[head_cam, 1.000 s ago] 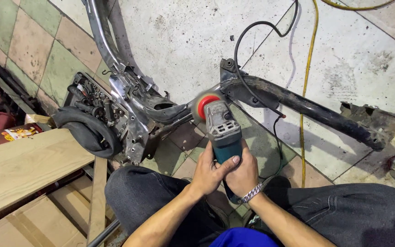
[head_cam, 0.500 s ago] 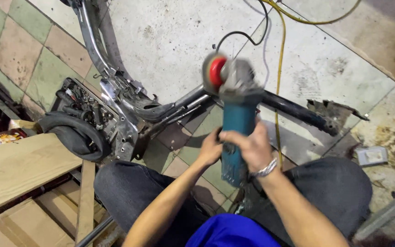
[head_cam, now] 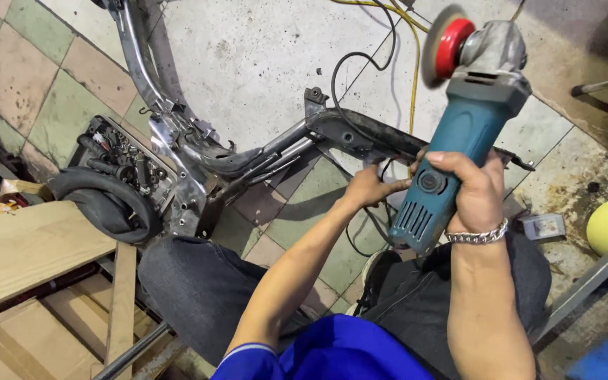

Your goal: Sanding a motorcycle frame using an angle grinder to prepare the surface

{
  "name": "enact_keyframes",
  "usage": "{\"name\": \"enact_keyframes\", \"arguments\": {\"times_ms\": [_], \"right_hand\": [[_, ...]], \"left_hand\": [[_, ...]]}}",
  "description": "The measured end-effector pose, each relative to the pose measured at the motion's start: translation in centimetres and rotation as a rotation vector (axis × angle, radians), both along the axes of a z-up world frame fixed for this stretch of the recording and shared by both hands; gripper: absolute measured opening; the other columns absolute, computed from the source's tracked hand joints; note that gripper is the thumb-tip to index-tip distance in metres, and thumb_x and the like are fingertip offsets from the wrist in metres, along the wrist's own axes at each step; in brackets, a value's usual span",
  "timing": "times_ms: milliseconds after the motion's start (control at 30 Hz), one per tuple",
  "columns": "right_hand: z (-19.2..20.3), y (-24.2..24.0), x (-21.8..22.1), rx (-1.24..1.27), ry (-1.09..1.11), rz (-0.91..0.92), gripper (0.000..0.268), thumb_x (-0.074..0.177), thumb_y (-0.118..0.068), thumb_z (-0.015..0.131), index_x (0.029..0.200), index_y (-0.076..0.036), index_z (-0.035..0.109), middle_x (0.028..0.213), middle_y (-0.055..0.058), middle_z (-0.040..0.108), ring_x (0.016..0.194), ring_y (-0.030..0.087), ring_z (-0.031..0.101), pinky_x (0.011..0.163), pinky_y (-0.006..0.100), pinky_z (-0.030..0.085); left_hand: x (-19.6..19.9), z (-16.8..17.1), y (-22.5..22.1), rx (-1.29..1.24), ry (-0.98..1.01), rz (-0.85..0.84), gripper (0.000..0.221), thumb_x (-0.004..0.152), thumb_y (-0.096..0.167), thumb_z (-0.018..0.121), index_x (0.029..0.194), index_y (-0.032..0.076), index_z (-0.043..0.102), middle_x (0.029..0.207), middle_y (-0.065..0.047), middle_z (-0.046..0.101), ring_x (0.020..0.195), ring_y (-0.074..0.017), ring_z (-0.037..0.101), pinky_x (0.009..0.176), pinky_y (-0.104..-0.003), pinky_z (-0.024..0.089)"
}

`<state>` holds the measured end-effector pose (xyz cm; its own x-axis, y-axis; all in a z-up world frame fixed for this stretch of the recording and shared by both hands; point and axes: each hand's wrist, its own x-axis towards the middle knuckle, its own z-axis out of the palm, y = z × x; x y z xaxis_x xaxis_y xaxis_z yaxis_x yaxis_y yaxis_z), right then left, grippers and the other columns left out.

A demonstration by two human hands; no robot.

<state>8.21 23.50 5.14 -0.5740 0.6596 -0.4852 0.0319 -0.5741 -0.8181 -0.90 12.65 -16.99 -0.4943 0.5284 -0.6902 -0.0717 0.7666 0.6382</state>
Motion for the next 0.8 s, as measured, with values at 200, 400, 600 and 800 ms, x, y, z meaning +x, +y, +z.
{"name": "enact_keyframes", "arguments": {"times_ms": [200,400,600,800], "right_hand": [[1.7,-0.5,0.6,-0.031,0.017,0.004,0.031,0.074,-0.007,0.076,0.102,-0.006,0.062,0.082,0.015,0.070,0.071,0.021,0.072,0.072,0.036,0.062],[3.1,-1.6,0.5,-0.002,-0.031,-0.055,0.019,0.065,-0.011,0.071,0.079,0.000,0.063,0.072,0.012,0.068,0.057,0.023,0.067,0.050,0.034,0.057],[2.2,-2.7,1.1,0.014,-0.038,-0.105,0.028,0.066,-0.006,0.073,0.093,-0.005,0.064,0.078,0.013,0.071,0.059,0.023,0.068,0.058,0.034,0.063],[3.2,-2.6,2.1,-0.104,0.073,-0.002,0.039,0.068,-0.013,0.070,0.105,-0.004,0.063,0.082,0.014,0.069,0.063,0.027,0.068,0.060,0.031,0.060]], "left_hand": [[1.1,2.1,-0.4,0.416,-0.089,-0.123,0.044,0.090,0.055,0.071,0.119,0.022,0.068,0.099,-0.012,0.075,0.078,-0.0237,0.079,0.064,-0.035,0.064],[0.1,5.6,-0.3,-0.070,0.115,-0.182,0.082,0.065,0.080,0.059,0.091,0.002,0.062,0.098,-0.021,0.073,0.092,-0.0368,0.070,0.069,-0.045,0.049],[0.7,-0.5,3.0,0.194,0.038,-0.279,0.116,0.066,0.088,0.035,0.148,0.007,0.051,0.147,-0.017,0.058,0.135,-0.0337,0.057,0.109,-0.043,0.044],[-9.1,18.1,-5.3,-0.056,-0.022,-0.143,0.024,0.098,0.023,0.045,0.084,0.012,0.062,0.076,-0.004,0.063,0.055,-0.0162,0.060,0.043,-0.031,0.047]]}}
